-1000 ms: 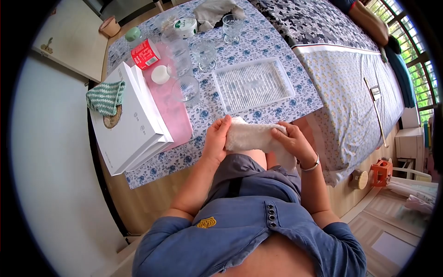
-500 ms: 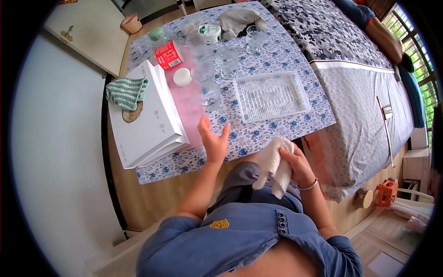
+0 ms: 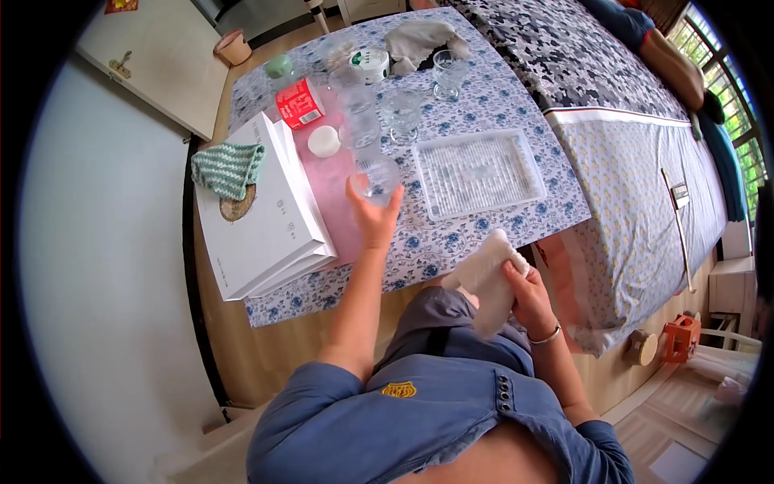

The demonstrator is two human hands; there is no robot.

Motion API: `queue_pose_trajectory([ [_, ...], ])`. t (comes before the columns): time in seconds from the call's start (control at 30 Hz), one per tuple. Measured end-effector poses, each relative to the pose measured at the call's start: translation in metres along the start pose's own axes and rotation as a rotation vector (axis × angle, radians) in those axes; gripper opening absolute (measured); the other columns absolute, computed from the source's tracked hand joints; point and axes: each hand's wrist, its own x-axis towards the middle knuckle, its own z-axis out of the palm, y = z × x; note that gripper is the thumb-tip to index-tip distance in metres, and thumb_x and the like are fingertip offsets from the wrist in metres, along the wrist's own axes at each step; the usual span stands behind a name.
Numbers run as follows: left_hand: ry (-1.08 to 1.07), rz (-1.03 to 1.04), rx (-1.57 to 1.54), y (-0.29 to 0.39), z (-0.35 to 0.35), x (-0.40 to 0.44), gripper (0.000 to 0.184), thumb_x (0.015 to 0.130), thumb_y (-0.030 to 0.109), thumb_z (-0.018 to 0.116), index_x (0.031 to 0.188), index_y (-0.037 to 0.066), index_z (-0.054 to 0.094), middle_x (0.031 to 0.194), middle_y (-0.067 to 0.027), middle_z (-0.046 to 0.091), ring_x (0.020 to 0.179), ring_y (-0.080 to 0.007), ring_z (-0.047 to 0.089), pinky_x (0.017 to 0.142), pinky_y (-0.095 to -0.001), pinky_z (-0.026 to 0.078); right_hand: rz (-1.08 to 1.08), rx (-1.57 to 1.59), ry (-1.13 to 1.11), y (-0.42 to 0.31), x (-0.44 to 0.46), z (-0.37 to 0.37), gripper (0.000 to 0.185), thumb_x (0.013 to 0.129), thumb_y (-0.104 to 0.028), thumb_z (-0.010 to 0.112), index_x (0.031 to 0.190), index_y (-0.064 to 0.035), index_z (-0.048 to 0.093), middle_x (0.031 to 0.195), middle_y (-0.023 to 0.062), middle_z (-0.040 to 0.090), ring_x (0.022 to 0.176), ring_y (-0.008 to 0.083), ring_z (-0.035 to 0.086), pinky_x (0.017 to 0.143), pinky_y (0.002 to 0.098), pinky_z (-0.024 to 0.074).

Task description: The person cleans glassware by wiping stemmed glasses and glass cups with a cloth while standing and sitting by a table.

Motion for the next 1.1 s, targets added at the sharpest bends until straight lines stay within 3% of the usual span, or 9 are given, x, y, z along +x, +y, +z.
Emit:
queue_pose_trajectory([
  [0.2, -0.391, 0.289, 0.115, 0.065, -0.021, -0.041, 0.076, 0.06, 0.018, 0.074, 0.119, -0.001, 0.031, 0.106, -0.0178, 0.045, 0.094, -0.0288, 0.048, 0.082, -0.0366, 0.039, -0.772, -1.017, -0.147, -0.034, 0.003, 0.034, 0.034, 0.073, -0.006, 0.061, 0.107, -0.011, 0.055, 0.109, 0.0076, 0.053, 0.099, 0.019, 0.051, 0.083, 0.0286, 0.038],
  [0.27, -0.91, 0.211, -0.042, 0.115, -0.02, -0.026, 0.069, 0.061, 0.024, 0.072, 0.115, -0.001, 0.037, 0.109, -0.0186, 0.045, 0.098, -0.0324, 0.047, 0.082, -0.0393, 0.039, -0.985, -1.397, -0.388, -0.044, -0.003, 0.057, 0.034, 0.072, -0.012, 0.064, 0.104, -0.0024, 0.054, 0.106, 0.0142, 0.053, 0.1, 0.0274, 0.05, 0.082, 0.0344, 0.0395],
  [0.3, -0.537, 0.552, 0.109, 0.083, -0.022, -0.057, 0.064, 0.062, 0.027, 0.07, 0.113, -0.001, 0.042, 0.108, -0.0192, 0.047, 0.096, -0.0343, 0.049, 0.08, -0.0412, 0.041, -0.93, -1.376, -0.431, -0.029, -0.001, 0.055, 0.038, 0.069, -0.016, 0.066, 0.102, -0.0018, 0.053, 0.102, 0.0132, 0.054, 0.097, 0.0305, 0.05, 0.08, 0.0413, 0.0397],
  [0.43, -0.624, 0.593, 0.087, 0.103, -0.033, -0.06, 0.067, 0.068, 0.027, 0.068, 0.117, -0.004, 0.033, 0.101, -0.0189, 0.052, 0.086, -0.0339, 0.054, 0.071, -0.0382, 0.046, -0.95, -1.258, -0.489, -0.019, -0.003, 0.042, 0.024, 0.069, -0.018, 0.067, 0.083, -0.0033, 0.054, 0.076, 0.0082, 0.057, 0.071, 0.0262, 0.056, 0.064, 0.036, 0.0441],
  [0.67, -1.094, 0.009, -0.317, 0.108, -0.031, -0.062, 0.074, 0.063, 0.027, 0.071, 0.121, 0.001, 0.034, 0.105, -0.0169, 0.052, 0.093, -0.0255, 0.055, 0.079, -0.0331, 0.045, -0.939, -1.161, -0.347, -0.019, -0.012, 0.02, 0.024, 0.068, -0.025, 0.069, 0.072, -0.0065, 0.054, 0.062, 0.0074, 0.053, 0.057, 0.0246, 0.055, 0.048, 0.0316, 0.0436],
  [0.77, -1.408, -1.073, -1.083, 0.103, -0.031, -0.059, 0.066, 0.07, 0.033, 0.064, 0.122, 0.005, 0.035, 0.101, -0.0133, 0.053, 0.08, -0.0239, 0.058, 0.069, -0.0336, 0.05, -0.791, -0.906, -0.544, -0.025, -0.015, 0.015, 0.025, 0.073, -0.025, 0.067, 0.077, -0.0032, 0.057, 0.062, 0.0076, 0.053, 0.056, 0.0234, 0.054, 0.052, 0.0289, 0.0441],
  [0.93, -1.496, -1.297, -1.014, 0.112, -0.027, -0.057, 0.067, 0.073, 0.042, 0.062, 0.121, 0.002, 0.036, 0.106, -0.0096, 0.051, 0.094, -0.0197, 0.053, 0.079, -0.0292, 0.045, -0.599, -0.777, -0.342, -0.032, -0.017, 0.014, 0.021, 0.077, -0.018, 0.064, 0.088, -0.0009, 0.058, 0.072, 0.0096, 0.06, 0.061, 0.0157, 0.056, 0.055, 0.026, 0.0436],
  [1.0, -1.286, -0.636, -0.716, 0.12, -0.03, -0.069, 0.058, 0.081, 0.029, 0.059, 0.124, 0.002, 0.029, 0.109, -0.0086, 0.046, 0.095, -0.0157, 0.049, 0.081, -0.0281, 0.042, -0.657, -0.942, -0.275, -0.032, -0.016, 0.01, 0.022, 0.077, -0.018, 0.064, 0.089, -0.0007, 0.059, 0.071, 0.0107, 0.06, 0.059, 0.0162, 0.056, 0.055, 0.0263, 0.0439],
  [1.1, -1.196, -0.678, -0.739, 0.127, -0.033, -0.078, 0.056, 0.082, 0.027, 0.058, 0.123, 0.002, 0.03, 0.109, -0.0072, 0.045, 0.098, -0.0144, 0.045, 0.083, -0.0271, 0.039, -0.647, -0.902, -0.2, -0.027, -0.016, 0.015, 0.02, 0.077, -0.018, 0.064, 0.087, -0.0008, 0.059, 0.069, 0.0104, 0.058, 0.056, 0.0165, 0.055, 0.053, 0.0267, 0.0433],
])
